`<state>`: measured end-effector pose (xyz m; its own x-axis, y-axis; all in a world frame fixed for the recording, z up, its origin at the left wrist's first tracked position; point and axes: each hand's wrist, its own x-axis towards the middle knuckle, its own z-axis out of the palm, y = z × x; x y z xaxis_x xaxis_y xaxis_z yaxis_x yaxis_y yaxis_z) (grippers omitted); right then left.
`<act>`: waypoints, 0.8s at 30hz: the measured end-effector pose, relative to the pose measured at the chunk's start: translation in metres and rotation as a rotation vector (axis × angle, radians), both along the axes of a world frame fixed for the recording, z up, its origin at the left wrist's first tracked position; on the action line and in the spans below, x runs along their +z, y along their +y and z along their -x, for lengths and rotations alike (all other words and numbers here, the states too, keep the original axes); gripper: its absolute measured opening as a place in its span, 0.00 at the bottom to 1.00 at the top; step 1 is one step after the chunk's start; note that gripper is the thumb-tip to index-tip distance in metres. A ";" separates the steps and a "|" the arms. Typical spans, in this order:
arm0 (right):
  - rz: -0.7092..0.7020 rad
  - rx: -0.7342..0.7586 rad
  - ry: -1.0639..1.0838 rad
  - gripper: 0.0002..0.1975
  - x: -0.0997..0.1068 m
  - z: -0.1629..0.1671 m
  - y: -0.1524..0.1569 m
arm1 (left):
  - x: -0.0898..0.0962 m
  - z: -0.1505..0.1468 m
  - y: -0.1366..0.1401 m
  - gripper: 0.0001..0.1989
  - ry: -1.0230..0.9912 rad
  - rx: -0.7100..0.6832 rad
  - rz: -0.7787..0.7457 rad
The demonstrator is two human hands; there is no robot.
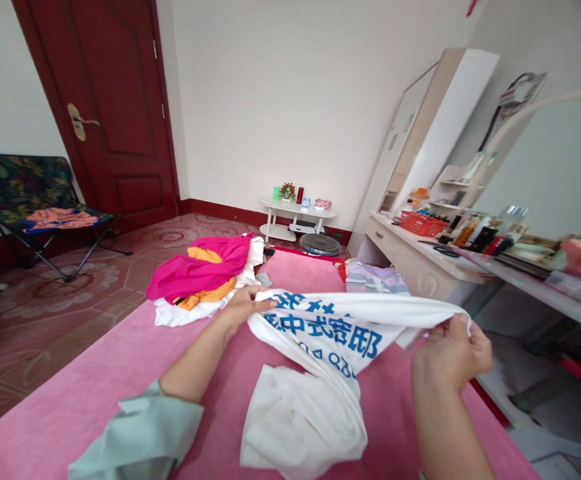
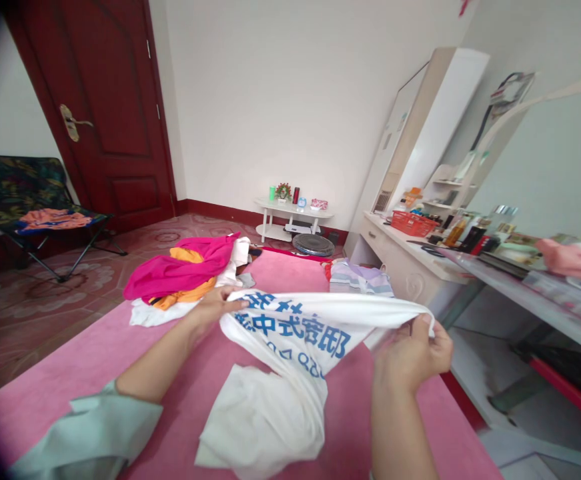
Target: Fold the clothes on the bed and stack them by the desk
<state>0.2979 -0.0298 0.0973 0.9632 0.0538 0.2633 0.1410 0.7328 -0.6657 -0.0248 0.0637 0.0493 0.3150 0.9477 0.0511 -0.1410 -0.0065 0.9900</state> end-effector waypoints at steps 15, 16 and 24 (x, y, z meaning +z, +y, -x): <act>0.434 0.238 -0.464 0.20 0.021 0.053 -0.009 | 0.068 0.002 -0.028 0.31 -0.474 0.153 -0.192; 0.568 0.413 -0.571 0.25 0.018 0.066 -0.010 | 0.069 -0.007 -0.035 0.31 -0.447 0.105 -0.191; 1.154 0.900 -1.105 0.10 -0.015 0.114 0.002 | 0.058 -0.044 -0.057 0.28 -0.366 -0.122 -0.198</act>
